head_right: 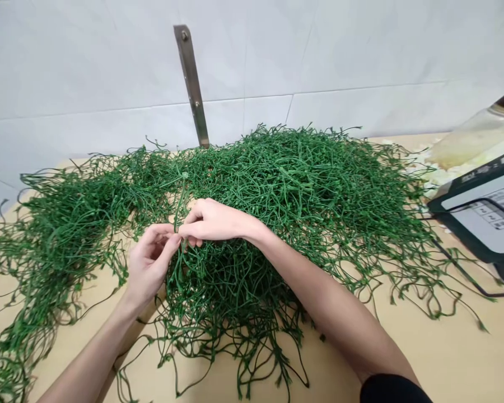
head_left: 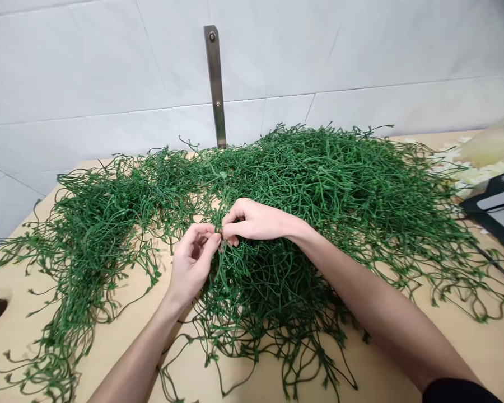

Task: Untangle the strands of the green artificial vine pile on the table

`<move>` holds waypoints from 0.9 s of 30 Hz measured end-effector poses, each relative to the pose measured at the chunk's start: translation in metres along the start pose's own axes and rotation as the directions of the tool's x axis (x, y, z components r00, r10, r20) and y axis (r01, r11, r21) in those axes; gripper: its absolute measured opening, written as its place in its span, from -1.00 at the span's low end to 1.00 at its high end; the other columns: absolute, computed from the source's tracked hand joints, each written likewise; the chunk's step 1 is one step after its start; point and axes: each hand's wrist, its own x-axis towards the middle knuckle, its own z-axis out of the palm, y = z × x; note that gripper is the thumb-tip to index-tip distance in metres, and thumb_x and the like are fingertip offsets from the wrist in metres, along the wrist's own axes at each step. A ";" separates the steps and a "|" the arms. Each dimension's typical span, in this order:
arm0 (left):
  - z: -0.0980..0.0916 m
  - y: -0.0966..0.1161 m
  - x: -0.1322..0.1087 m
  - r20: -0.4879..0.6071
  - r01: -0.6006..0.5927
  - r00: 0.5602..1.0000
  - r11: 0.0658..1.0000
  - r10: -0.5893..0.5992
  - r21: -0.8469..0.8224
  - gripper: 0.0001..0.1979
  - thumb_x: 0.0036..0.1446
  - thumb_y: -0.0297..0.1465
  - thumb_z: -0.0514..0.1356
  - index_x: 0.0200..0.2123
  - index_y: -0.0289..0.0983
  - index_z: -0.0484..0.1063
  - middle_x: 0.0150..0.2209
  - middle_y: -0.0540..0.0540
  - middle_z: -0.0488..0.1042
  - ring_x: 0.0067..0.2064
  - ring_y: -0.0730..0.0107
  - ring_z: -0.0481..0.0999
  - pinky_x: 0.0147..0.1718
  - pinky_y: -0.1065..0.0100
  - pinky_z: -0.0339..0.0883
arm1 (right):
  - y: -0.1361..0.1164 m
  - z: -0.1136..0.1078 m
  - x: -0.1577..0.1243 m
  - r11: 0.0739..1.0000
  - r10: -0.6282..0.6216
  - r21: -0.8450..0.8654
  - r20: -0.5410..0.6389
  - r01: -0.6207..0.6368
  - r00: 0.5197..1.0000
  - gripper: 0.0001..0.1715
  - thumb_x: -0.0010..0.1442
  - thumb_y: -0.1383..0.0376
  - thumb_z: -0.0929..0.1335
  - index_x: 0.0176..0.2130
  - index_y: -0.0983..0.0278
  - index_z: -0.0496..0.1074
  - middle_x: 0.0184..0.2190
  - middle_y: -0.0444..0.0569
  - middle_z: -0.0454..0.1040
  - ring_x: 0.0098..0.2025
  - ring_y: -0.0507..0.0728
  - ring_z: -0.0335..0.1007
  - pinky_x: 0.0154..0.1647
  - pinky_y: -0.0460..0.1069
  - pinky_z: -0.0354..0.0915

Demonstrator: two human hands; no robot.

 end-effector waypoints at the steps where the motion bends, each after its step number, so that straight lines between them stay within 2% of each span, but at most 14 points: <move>1: 0.000 0.000 -0.001 0.010 0.003 1.000 1.000 -0.003 0.009 -0.88 0.17 -0.33 0.23 -0.29 -0.27 0.42 -0.49 0.04 0.42 -0.49 0.55 0.33 -0.52 0.51 0.20 | 0.001 0.000 0.000 1.000 -0.004 -0.006 -0.007 0.004 1.000 -0.67 0.09 0.29 0.28 -0.61 0.35 0.43 -0.65 -0.17 0.35 -0.60 -0.07 0.08 -0.52 -0.09 0.04; 5: 0.000 -0.002 -0.001 0.040 0.013 0.999 1.000 -0.013 0.012 -0.88 0.18 -0.32 0.21 -0.28 -0.26 0.41 -0.48 0.04 0.45 -0.46 0.52 0.40 -0.48 0.51 0.26 | 0.000 0.003 -0.001 0.999 -0.022 -0.038 -0.056 0.020 0.998 -0.66 0.06 0.22 0.32 -0.65 0.34 0.38 -0.73 -0.23 0.18 -0.64 -0.08 0.00 -0.59 -0.09 -0.03; 8: -0.001 -0.003 0.000 0.009 -0.002 1.000 1.000 0.002 0.017 -0.85 0.17 -0.29 0.23 -0.28 -0.25 0.40 -0.48 0.03 0.48 -0.45 0.50 0.44 -0.46 0.51 0.30 | -0.003 0.004 -0.001 0.992 -0.087 -0.099 -0.114 0.076 0.990 -0.66 0.05 0.24 0.33 -0.67 0.33 0.35 -0.73 -0.25 0.10 -0.60 -0.07 -0.02 -0.55 -0.09 -0.02; 10: -0.002 -0.005 0.000 -0.027 -0.017 0.999 0.999 0.018 0.031 -0.83 0.15 -0.27 0.25 -0.28 -0.25 0.41 -0.46 0.03 0.49 -0.45 0.50 0.45 -0.47 0.51 0.30 | -0.004 0.003 -0.002 0.988 -0.102 -0.127 -0.119 0.086 0.988 -0.68 0.07 0.26 0.32 -0.64 0.34 0.37 -0.70 -0.24 0.13 -0.58 -0.07 0.01 -0.51 -0.10 0.03; 15: -0.003 -0.008 0.002 -0.083 -0.021 0.996 0.998 0.026 0.057 -0.77 0.09 -0.22 0.29 -0.28 -0.25 0.43 -0.47 0.03 0.45 -0.51 0.52 0.37 -0.56 0.50 0.21 | -0.010 -0.002 -0.007 0.984 -0.081 -0.166 -0.089 0.066 0.993 -0.77 0.09 0.33 0.30 -0.46 0.38 0.53 -0.60 -0.16 0.37 -0.51 -0.05 0.21 -0.41 -0.12 0.17; 17: -0.002 -0.006 0.002 -0.063 -0.011 0.998 0.999 0.014 0.049 -0.76 0.08 -0.22 0.30 -0.29 -0.26 0.42 -0.49 0.04 0.43 -0.53 0.53 0.34 -0.58 0.50 0.19 | -0.012 -0.003 -0.010 0.978 -0.100 -0.196 -0.104 0.078 0.989 -0.78 0.07 0.36 0.30 -0.47 0.39 0.52 -0.60 -0.16 0.37 -0.52 -0.06 0.19 -0.43 -0.13 0.17; 22: 0.001 -0.001 0.002 -0.013 0.014 1.000 1.000 -0.015 -0.009 -0.77 0.11 -0.24 0.28 -0.27 -0.26 0.38 -0.48 0.03 0.43 -0.49 0.52 0.36 -0.51 0.50 0.24 | -0.016 -0.004 -0.016 0.945 -0.134 -0.313 -0.107 0.095 0.985 -0.76 0.08 0.39 0.26 -0.56 0.35 0.42 -0.68 -0.21 0.20 -0.58 -0.07 0.04 -0.49 -0.10 0.08; 27: 0.001 0.002 0.001 0.074 0.001 0.997 0.999 0.003 -0.053 -0.84 0.18 -0.29 0.23 -0.25 -0.23 0.36 -0.52 0.08 0.34 -0.50 0.54 0.33 -0.50 0.50 0.23 | -0.018 -0.004 -0.016 0.915 -0.069 -0.403 -0.089 0.028 0.994 -0.81 0.08 0.34 0.28 -0.54 0.32 0.32 -0.63 -0.18 0.29 -0.57 -0.06 0.09 -0.50 -0.09 0.07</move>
